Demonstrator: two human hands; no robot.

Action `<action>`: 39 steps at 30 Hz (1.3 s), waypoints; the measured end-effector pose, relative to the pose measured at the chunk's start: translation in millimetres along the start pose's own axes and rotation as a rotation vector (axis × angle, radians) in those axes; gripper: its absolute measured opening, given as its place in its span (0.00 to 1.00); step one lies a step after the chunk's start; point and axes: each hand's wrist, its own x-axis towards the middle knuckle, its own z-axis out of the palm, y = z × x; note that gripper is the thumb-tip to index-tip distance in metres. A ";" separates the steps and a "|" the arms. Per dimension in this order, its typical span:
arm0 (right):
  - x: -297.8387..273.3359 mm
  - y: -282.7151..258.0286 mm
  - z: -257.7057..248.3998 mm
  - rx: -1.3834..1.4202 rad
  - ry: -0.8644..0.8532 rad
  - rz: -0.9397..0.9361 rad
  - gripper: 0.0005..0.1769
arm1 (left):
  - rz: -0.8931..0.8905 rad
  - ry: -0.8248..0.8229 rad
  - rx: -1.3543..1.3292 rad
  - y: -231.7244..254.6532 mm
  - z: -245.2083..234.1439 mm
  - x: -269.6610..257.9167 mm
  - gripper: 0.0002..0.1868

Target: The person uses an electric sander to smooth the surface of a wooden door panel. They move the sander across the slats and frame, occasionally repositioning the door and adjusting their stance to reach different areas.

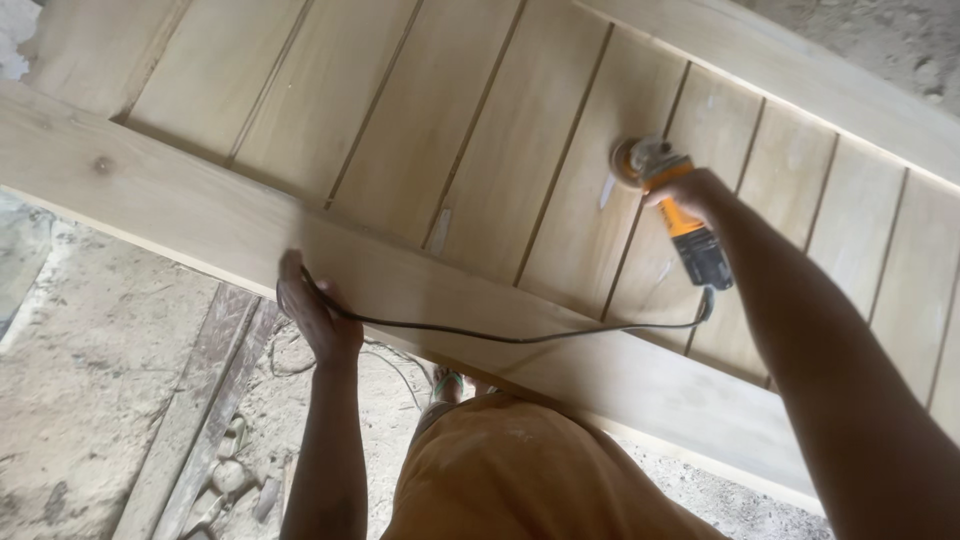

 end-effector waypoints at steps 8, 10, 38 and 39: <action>81.7 -17.3 -53.7 0.107 -0.082 -0.050 0.24 | 0.052 0.027 0.289 -28.6 25.3 -27.0 0.29; 82.4 -24.8 -68.4 0.158 -0.031 -0.060 0.27 | 0.124 0.049 0.265 -32.9 29.3 -20.1 0.28; -164.8 49.6 98.7 0.067 -0.042 0.066 0.23 | 0.548 0.070 -0.011 -22.7 -22.9 130.6 0.31; -178.0 47.4 107.9 0.052 -0.043 0.057 0.23 | 0.472 0.024 -0.058 -32.0 -20.8 127.0 0.31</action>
